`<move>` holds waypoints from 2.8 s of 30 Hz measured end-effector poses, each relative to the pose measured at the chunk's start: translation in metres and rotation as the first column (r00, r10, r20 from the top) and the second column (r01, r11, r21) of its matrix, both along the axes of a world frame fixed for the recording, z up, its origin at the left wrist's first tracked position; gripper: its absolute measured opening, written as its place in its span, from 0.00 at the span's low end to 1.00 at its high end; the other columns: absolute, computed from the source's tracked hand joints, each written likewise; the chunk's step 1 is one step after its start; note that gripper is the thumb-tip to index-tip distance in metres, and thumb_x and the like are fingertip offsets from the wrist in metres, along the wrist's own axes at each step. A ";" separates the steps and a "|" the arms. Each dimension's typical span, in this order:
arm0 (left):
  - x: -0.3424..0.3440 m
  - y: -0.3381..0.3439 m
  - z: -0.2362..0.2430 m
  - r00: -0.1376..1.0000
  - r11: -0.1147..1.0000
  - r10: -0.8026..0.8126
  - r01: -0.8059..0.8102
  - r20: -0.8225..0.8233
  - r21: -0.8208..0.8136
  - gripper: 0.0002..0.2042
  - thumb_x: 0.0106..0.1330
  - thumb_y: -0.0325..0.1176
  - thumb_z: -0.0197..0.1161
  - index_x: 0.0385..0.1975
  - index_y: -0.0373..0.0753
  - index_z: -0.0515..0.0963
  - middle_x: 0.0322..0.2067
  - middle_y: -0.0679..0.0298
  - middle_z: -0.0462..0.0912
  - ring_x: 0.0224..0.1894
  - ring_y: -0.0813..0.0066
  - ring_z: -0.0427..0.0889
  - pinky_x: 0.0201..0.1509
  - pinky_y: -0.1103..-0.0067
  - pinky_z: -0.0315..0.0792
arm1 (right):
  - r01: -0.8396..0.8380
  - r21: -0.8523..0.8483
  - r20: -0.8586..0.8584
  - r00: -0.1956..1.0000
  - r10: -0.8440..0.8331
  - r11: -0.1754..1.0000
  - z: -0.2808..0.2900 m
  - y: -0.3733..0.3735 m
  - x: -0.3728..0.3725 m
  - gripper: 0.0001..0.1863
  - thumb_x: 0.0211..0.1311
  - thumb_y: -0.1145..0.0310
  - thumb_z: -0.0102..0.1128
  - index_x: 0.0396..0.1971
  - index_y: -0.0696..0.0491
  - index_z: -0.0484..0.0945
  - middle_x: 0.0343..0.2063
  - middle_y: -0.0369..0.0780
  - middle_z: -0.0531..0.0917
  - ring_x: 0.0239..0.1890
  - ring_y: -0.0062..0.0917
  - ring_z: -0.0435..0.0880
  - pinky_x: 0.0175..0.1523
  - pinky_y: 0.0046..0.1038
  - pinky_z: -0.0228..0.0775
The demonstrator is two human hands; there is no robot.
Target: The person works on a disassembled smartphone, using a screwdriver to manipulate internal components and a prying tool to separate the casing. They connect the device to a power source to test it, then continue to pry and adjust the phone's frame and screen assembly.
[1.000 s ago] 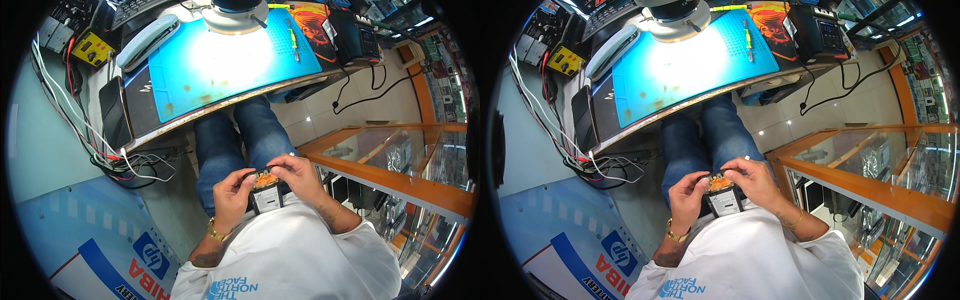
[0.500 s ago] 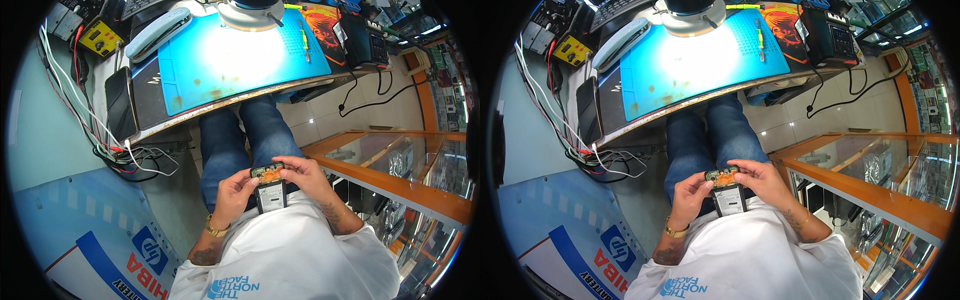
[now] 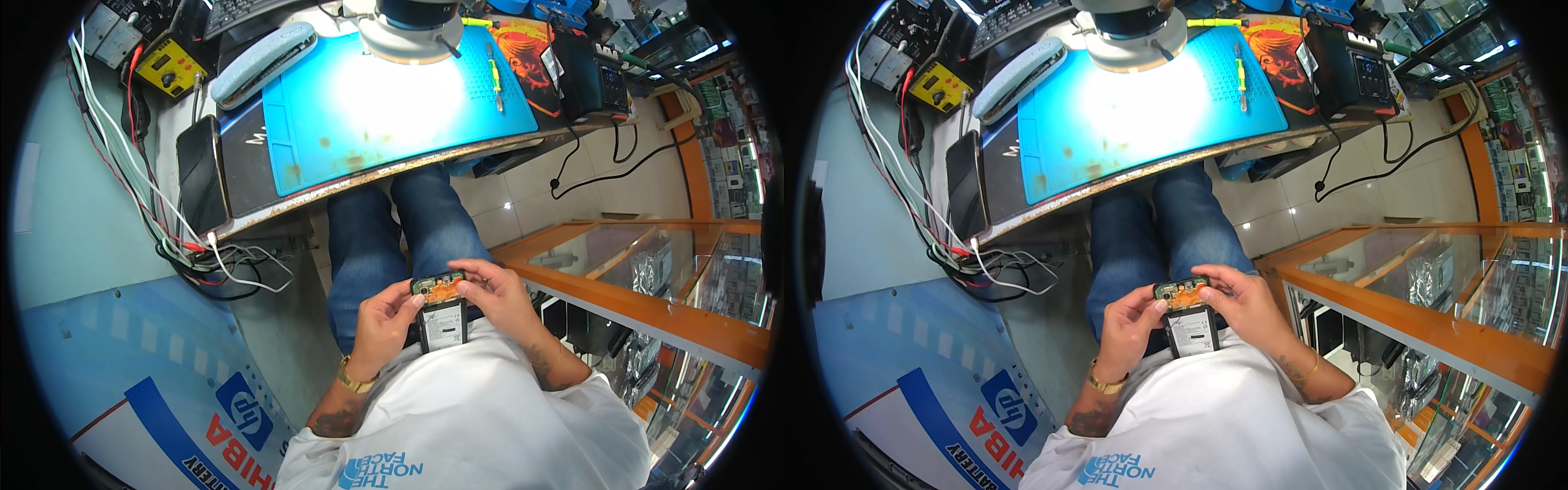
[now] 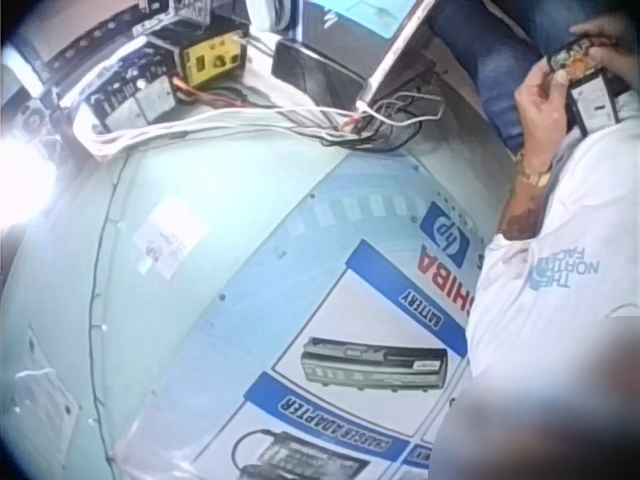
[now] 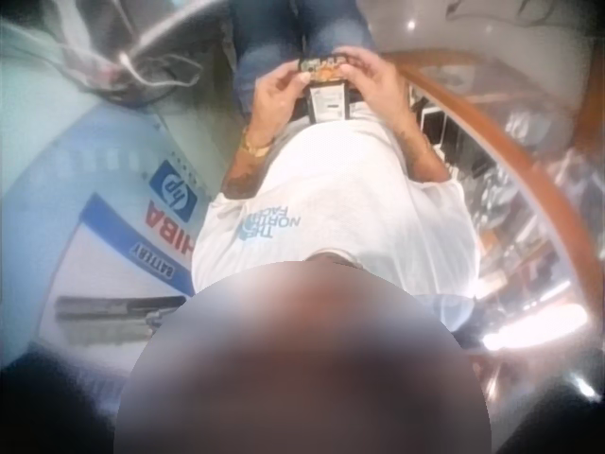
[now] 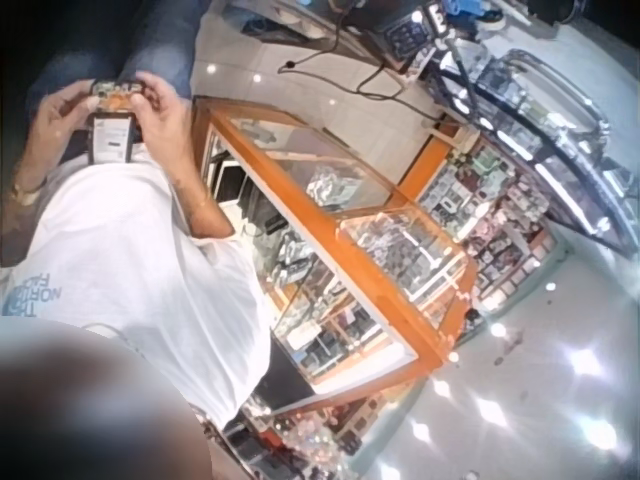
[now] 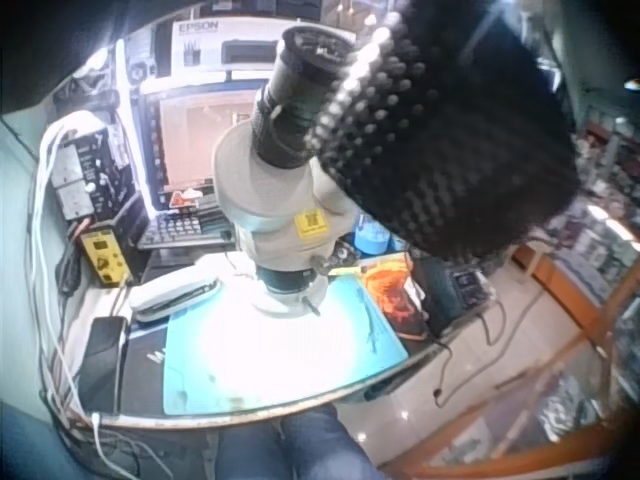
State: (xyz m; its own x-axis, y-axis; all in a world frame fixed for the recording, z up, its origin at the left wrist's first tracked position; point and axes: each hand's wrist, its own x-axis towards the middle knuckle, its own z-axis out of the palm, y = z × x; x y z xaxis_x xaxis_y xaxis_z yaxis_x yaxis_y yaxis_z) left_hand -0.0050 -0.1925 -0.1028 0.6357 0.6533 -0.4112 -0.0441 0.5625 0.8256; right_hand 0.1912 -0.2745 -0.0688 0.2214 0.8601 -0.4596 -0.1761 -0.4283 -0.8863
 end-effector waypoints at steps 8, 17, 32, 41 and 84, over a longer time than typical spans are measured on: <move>-0.007 0.039 0.035 0.989 0.978 0.142 -0.136 -0.027 0.156 0.15 0.72 0.24 0.60 0.57 0.29 0.77 0.46 0.59 0.86 0.44 0.78 0.85 0.44 0.82 0.83 | -0.069 0.393 0.459 0.879 -0.131 0.917 0.031 0.029 0.021 0.19 0.65 0.81 0.62 0.56 0.58 0.80 0.44 0.44 0.85 0.43 0.27 0.86 0.46 0.25 0.78; 0.002 0.146 0.095 0.982 0.897 0.143 -0.076 -0.122 0.436 0.18 0.70 0.30 0.64 0.59 0.36 0.76 0.33 0.73 0.83 0.28 0.93 0.72 0.28 0.91 0.65 | -0.434 0.757 0.626 0.695 -0.353 0.488 0.159 0.193 0.047 0.20 0.63 0.74 0.63 0.55 0.45 0.82 0.37 0.43 0.86 0.33 0.35 0.84 0.38 0.31 0.74; 0.091 0.274 0.101 0.882 0.679 -0.213 0.443 -0.419 0.586 0.11 0.67 0.28 0.66 0.47 0.33 0.85 0.30 0.69 0.83 0.30 0.85 0.76 0.36 0.82 0.72 | 0.011 0.865 0.304 0.784 -0.541 0.502 0.151 0.215 0.157 0.10 0.70 0.73 0.59 0.48 0.58 0.81 0.40 0.40 0.86 0.40 0.22 0.86 0.48 0.23 0.78; 0.085 0.245 0.092 0.944 0.647 0.157 0.124 -0.291 0.753 0.14 0.70 0.33 0.64 0.48 0.30 0.83 0.36 0.55 0.89 0.38 0.77 0.86 0.44 0.79 0.78 | -0.482 0.604 0.726 0.002 -0.688 0.635 0.102 0.286 0.123 0.11 0.59 0.73 0.62 0.43 0.51 0.84 0.38 0.42 0.84 0.43 0.36 0.82 0.45 0.38 0.73; 0.053 0.201 0.073 0.786 -0.131 0.586 0.335 -0.199 0.933 0.44 0.42 0.57 0.80 0.57 0.33 0.76 0.41 0.55 0.84 0.44 0.55 0.79 0.50 0.63 0.72 | -0.405 0.619 0.714 -0.067 -0.697 0.673 0.067 0.351 0.147 0.13 0.57 0.72 0.58 0.41 0.46 0.85 0.50 0.44 0.77 0.56 0.40 0.70 0.55 0.46 0.57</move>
State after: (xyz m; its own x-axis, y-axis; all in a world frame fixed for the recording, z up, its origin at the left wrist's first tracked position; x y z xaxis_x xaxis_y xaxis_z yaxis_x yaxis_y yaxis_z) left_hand 0.0475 0.0082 -0.0301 0.5040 0.6154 0.6060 0.5834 -0.7600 0.2865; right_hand 0.3381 0.0769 -0.0021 0.0563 0.5386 0.8407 0.9934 0.0539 -0.1011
